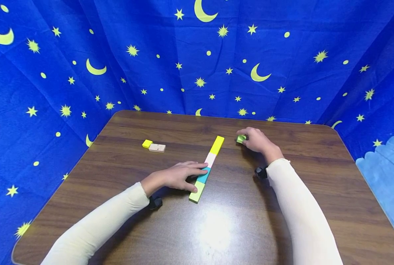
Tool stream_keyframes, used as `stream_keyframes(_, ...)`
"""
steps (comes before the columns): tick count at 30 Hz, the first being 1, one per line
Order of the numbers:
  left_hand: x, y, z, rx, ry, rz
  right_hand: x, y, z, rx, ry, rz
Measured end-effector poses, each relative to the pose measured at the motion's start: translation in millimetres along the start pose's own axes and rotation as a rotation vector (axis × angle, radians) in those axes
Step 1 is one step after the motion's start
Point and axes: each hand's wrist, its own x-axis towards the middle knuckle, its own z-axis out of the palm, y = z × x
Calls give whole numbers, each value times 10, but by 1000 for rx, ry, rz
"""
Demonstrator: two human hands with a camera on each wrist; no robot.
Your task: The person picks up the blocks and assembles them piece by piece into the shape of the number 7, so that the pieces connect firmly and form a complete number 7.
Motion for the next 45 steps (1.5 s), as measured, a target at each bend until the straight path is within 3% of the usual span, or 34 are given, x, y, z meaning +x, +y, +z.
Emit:
stream_keyframes(10,15,-3,17,-2,-4,6,276,-136,214,154,-13,95)
stream_keyframes(24,20,-1,1,2,-5,2,506,-134,425,297,83,204)
stream_keyframes(45,-1,-13,-10,15,-17,-3,563,-165,519,484,79,279)
